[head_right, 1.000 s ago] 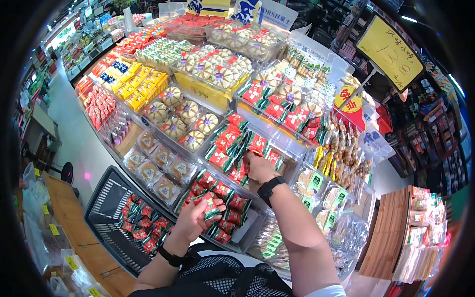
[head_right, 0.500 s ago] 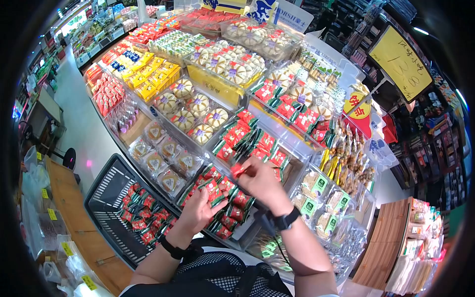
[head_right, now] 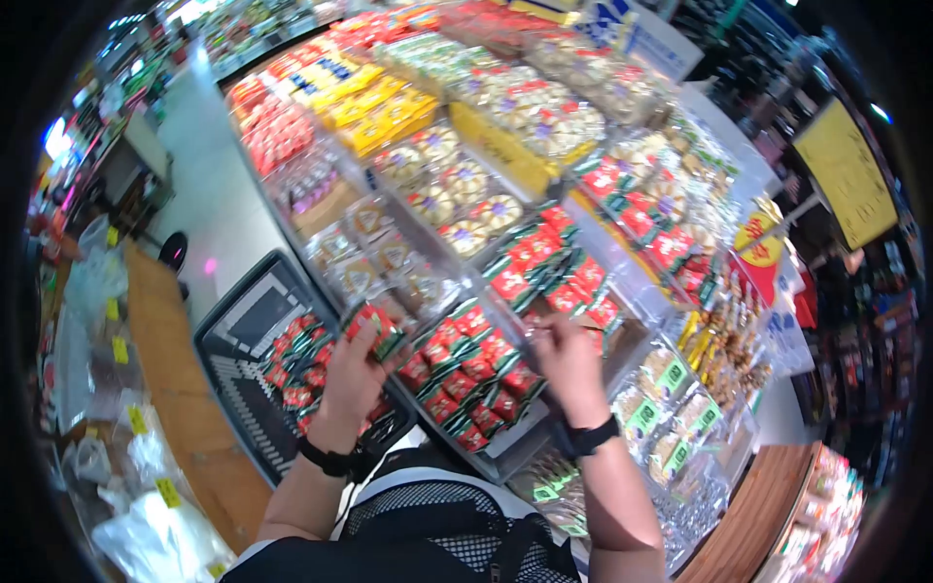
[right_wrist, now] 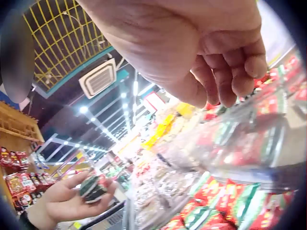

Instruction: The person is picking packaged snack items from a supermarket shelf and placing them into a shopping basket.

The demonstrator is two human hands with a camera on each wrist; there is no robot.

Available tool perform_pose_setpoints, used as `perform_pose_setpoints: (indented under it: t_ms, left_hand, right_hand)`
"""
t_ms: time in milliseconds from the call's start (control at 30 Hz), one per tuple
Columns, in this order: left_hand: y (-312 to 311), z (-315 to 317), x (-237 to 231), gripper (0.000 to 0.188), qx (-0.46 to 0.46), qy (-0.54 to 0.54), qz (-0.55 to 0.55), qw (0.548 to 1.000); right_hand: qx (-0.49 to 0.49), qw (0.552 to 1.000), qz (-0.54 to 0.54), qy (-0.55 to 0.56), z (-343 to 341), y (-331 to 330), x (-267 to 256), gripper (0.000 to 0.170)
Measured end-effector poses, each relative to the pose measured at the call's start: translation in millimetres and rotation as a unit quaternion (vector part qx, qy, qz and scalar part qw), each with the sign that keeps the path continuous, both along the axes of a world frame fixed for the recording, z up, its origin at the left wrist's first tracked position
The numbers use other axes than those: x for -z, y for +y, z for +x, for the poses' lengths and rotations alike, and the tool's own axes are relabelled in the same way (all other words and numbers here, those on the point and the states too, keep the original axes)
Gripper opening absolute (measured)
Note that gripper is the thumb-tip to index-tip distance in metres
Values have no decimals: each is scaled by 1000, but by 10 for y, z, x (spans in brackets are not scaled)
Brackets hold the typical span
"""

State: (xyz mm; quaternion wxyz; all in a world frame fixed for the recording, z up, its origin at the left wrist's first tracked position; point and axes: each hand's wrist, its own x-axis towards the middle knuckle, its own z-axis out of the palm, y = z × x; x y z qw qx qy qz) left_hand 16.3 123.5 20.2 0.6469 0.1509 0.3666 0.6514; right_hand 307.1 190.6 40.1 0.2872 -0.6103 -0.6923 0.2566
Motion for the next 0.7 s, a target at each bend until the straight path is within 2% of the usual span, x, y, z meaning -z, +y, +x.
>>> perform_pose_setpoints:
  t_ms: [33,67,133,233,300,333,400,433,467,500,533,600,633,667,700]
  left_hand:
    - [-64,-193,100,27,-48,23,-17,998]
    - [-140,-389,208,25,-94,46,-34,994]
    - [-244,-720,222,20,-158,107,-130,973]
    - [-503,-1200,762,28,-168,174,-185,952]
    - [-729,-1421,1188,31,-72,241,-299,921]
    - [-800,-1410,1222,31,-72,241,-299,921]
    - [-955,-1371,1291,38,52,217,-392,893]
    - [-1083,-1453,1574,38,103,239,-358,897]
    - [-1117,-1459,1596,38,153,259,-325,897]
    - [-1141,-1500,1609,35,215,351,-396,821]
    - [-1166,-1510,1650,35,215,350,-396,821]
    - [-1211,-1551,1740,35,277,286,-438,806]
    - [-1217,-1536,1790,27,306,316,-436,785]
    - [-1248,-1496,1775,30,320,357,-435,762]
    - [-1283,-1483,1874,33,312,362,-433,764]
  right_hand:
    - [32,998,54,16,159,69,261,14]
    - [58,996,-25,56,289,95,365,14]
    - [64,994,-72,47,454,66,472,16]
    - [79,987,-115,82,493,40,585,17]
    - [86,984,-116,101,489,36,571,17]
    - [86,984,-116,102,487,39,569,17]
    - [80,986,-115,84,485,43,571,18]
    - [81,986,-118,83,489,41,579,18]
    - [79,988,-109,74,494,42,588,18]
    - [78,990,-100,66,497,40,594,18]
    - [77,990,-101,65,499,38,599,18]
    - [79,989,-101,72,494,52,602,18]
    - [79,989,-100,72,489,50,593,18]
    - [80,988,-104,77,485,44,586,18]
    - [81,988,-107,81,484,42,579,17]
